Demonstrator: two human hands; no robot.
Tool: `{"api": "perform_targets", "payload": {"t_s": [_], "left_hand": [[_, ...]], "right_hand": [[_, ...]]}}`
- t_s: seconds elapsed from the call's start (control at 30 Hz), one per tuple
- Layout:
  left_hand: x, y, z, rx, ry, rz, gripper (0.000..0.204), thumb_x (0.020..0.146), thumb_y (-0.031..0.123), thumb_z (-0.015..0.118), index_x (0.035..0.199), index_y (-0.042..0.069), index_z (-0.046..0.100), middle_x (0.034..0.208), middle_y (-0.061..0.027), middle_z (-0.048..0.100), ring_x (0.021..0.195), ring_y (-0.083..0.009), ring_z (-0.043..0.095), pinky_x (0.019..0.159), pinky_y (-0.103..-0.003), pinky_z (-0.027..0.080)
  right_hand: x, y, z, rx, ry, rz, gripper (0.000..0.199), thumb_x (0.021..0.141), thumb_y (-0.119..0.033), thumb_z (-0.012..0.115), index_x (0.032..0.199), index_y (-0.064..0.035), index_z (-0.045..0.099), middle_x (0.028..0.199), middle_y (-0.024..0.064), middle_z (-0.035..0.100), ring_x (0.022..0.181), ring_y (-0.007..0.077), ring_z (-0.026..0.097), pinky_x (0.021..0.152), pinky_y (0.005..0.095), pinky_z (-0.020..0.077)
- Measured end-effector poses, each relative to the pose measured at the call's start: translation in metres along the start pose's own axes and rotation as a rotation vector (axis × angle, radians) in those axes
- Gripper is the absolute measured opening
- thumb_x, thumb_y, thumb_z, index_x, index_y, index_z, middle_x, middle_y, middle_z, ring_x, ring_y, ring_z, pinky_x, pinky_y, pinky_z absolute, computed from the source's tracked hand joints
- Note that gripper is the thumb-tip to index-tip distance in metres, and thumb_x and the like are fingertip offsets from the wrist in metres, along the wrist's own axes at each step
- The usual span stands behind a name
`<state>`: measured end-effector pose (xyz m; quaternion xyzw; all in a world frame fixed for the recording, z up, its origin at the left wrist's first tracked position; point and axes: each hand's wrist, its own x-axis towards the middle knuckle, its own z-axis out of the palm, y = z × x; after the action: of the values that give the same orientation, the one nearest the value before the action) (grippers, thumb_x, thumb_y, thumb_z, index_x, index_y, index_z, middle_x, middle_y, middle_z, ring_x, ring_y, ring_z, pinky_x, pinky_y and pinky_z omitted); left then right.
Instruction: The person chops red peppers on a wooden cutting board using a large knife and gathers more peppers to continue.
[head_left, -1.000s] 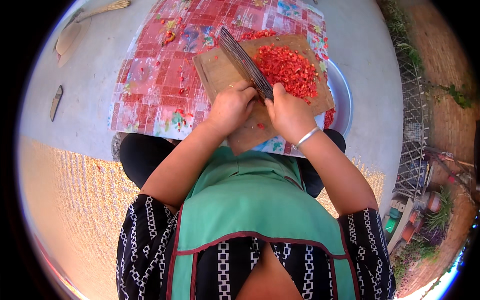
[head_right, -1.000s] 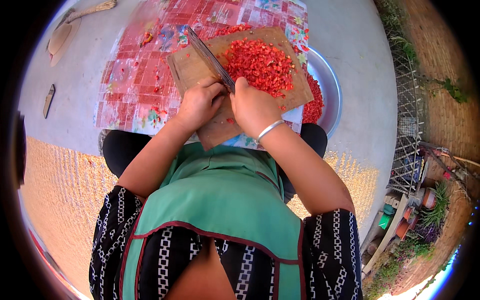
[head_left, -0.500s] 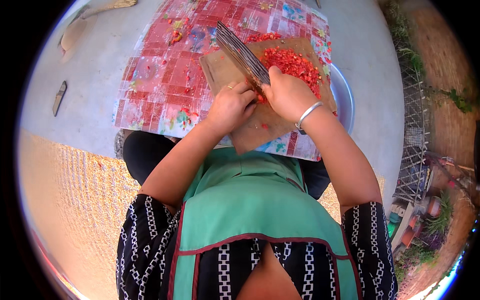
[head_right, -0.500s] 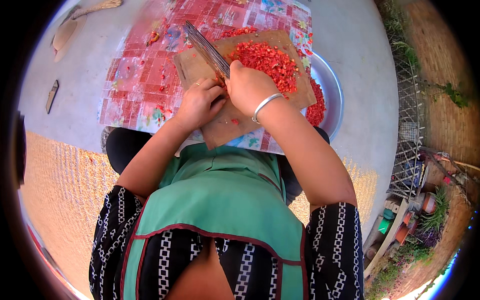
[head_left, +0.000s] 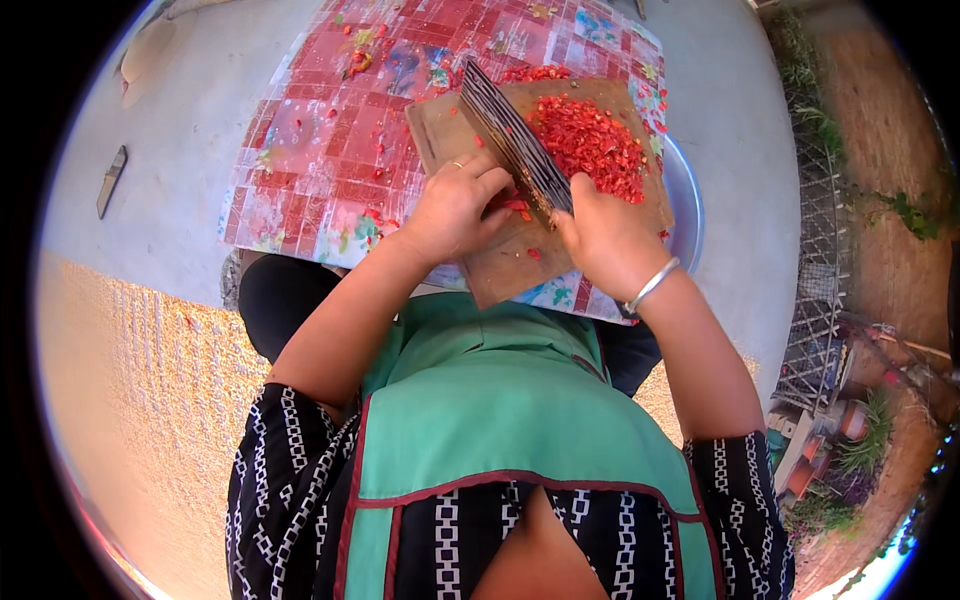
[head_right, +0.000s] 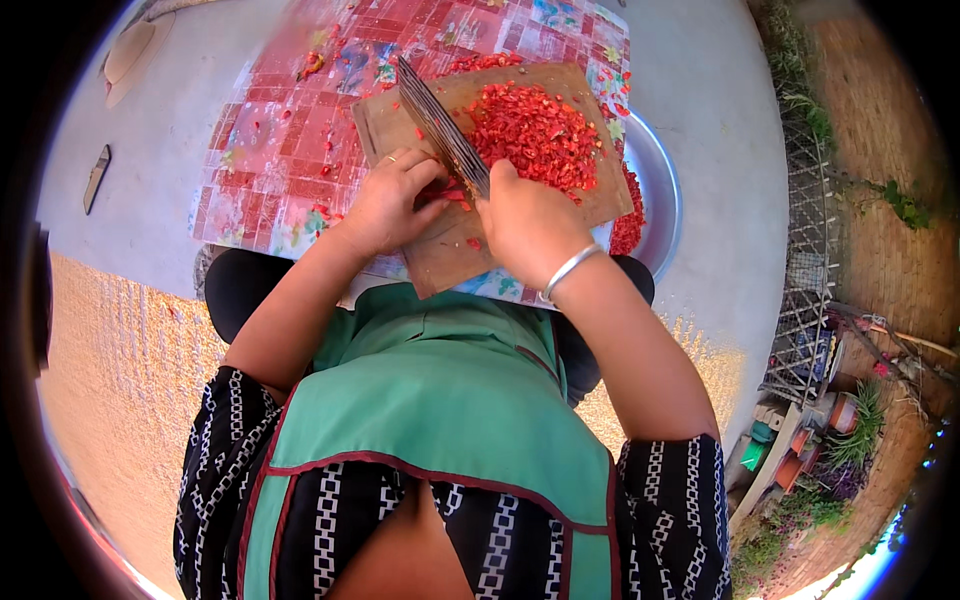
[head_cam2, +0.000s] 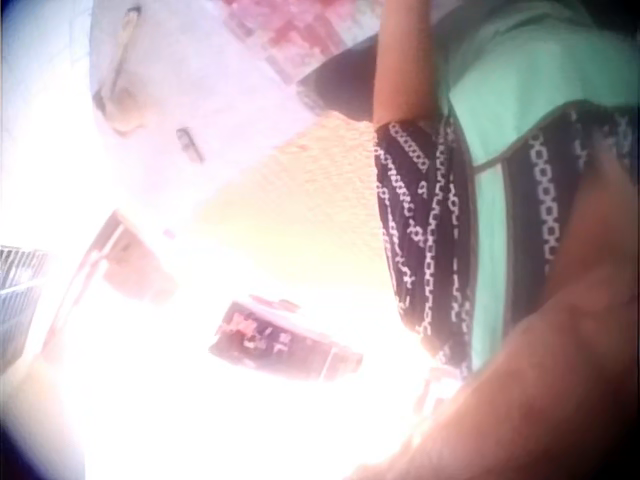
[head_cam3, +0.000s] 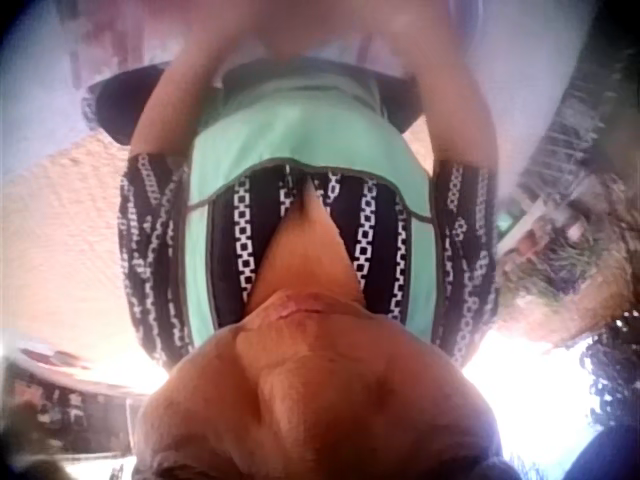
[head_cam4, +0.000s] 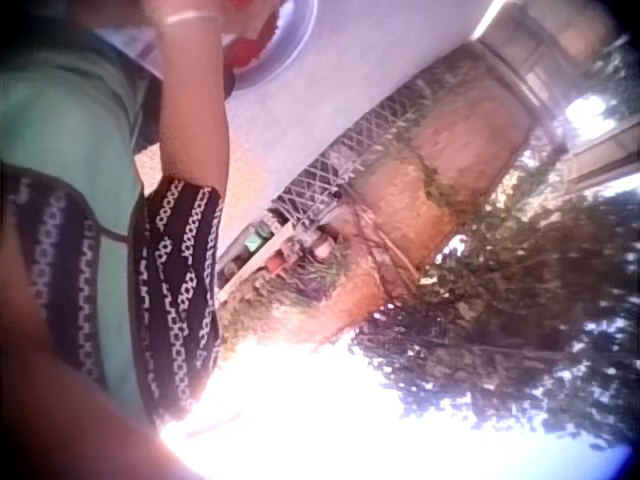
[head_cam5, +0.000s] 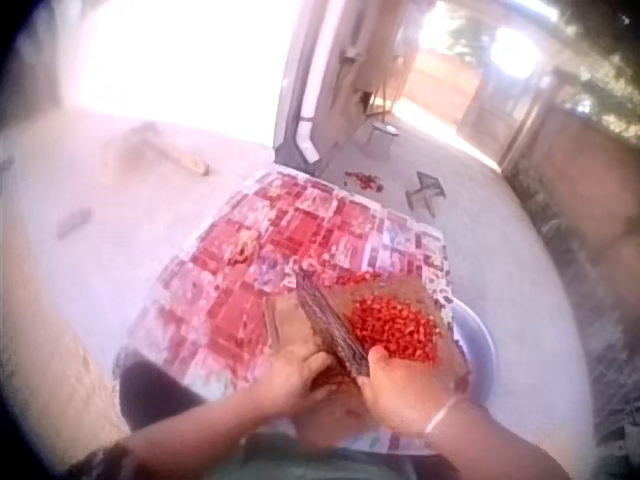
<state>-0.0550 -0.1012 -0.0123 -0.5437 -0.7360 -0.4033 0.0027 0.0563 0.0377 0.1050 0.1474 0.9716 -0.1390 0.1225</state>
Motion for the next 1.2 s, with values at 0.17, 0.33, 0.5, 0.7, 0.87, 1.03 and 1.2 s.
{"api": "perform_targets", "payload": {"t_s": [0.17, 0.33, 0.5, 0.7, 0.87, 1.03, 1.2], "left_hand": [[0.009, -0.001, 0.002, -0.006, -0.053, 0.057, 0.020, 0.072, 0.012, 0.071, 0.088, 0.006, 0.062, 0.090, -0.0099, 0.061, 0.090, -0.0307, 0.057, 0.080, -0.041, 0.047], [-0.003, 0.000, 0.000, 0.003, 0.044, -0.064, 0.017, 0.071, 0.016, 0.069, 0.085, 0.008, 0.062, 0.085, -0.0089, 0.060, 0.088, -0.0293, 0.057, 0.079, -0.041, 0.047], [0.001, -0.005, 0.006, 0.001, -0.036, 0.064, 0.020, 0.071, 0.013, 0.070, 0.088, 0.006, 0.061, 0.090, -0.0109, 0.060, 0.090, -0.0311, 0.056, 0.079, -0.041, 0.048], [-0.010, -0.004, -0.007, -0.008, 0.045, -0.021, 0.020, 0.071, 0.011, 0.070, 0.088, 0.005, 0.062, 0.091, -0.0117, 0.060, 0.090, -0.0317, 0.056, 0.079, -0.041, 0.048], [-0.002, -0.010, -0.007, -0.024, 0.007, 0.069, 0.020, 0.071, 0.011, 0.071, 0.088, 0.006, 0.062, 0.089, -0.0112, 0.059, 0.089, -0.0316, 0.057, 0.079, -0.041, 0.048], [-0.017, -0.014, -0.010, -0.021, 0.028, -0.022, 0.018, 0.071, 0.010, 0.070, 0.087, 0.006, 0.062, 0.087, -0.0106, 0.059, 0.088, -0.0313, 0.057, 0.079, -0.041, 0.048], [-0.010, -0.011, -0.004, -0.065, 0.034, 0.055, 0.018, 0.071, 0.010, 0.070, 0.086, 0.006, 0.061, 0.087, -0.0103, 0.059, 0.088, -0.0309, 0.056, 0.078, -0.041, 0.047]], "right_hand": [[0.027, 0.005, 0.021, 0.012, 0.116, -0.003, 0.027, 0.092, -0.025, 0.050, 0.095, 0.0016, 0.045, 0.074, 0.0252, 0.062, 0.071, 0.0432, 0.063, 0.063, 0.0526, 0.0493], [-0.005, 0.001, 0.000, -0.022, -0.029, -0.009, 0.028, 0.092, -0.023, 0.050, 0.099, 0.0028, 0.044, 0.073, 0.0253, 0.062, 0.072, 0.0429, 0.063, 0.064, 0.0516, 0.0495], [0.019, -0.005, 0.028, 0.033, 0.159, 0.004, 0.026, 0.092, -0.022, 0.050, 0.098, 0.0026, 0.044, 0.074, 0.0251, 0.062, 0.071, 0.0425, 0.063, 0.064, 0.0520, 0.0493], [-0.005, -0.007, 0.022, 0.009, 0.039, 0.006, 0.025, 0.091, -0.020, 0.054, 0.097, 0.0030, 0.045, 0.075, 0.0265, 0.061, 0.068, 0.0443, 0.060, 0.062, 0.0533, 0.0461], [0.035, -0.013, 0.025, 0.052, 0.209, -0.046, 0.025, 0.091, -0.020, 0.054, 0.094, 0.0032, 0.044, 0.075, 0.0270, 0.060, 0.071, 0.0450, 0.059, 0.063, 0.0523, 0.0463], [-0.006, -0.015, 0.014, 0.028, 0.021, 0.011, 0.029, 0.091, -0.022, 0.055, 0.097, 0.0036, 0.044, 0.072, 0.0262, 0.059, 0.072, 0.0449, 0.059, 0.065, 0.0524, 0.0456], [0.027, -0.020, 0.026, 0.004, 0.159, 0.041, 0.030, 0.090, -0.023, 0.056, 0.097, 0.0030, 0.044, 0.071, 0.0269, 0.059, 0.071, 0.0446, 0.060, 0.064, 0.0526, 0.0452]]}}
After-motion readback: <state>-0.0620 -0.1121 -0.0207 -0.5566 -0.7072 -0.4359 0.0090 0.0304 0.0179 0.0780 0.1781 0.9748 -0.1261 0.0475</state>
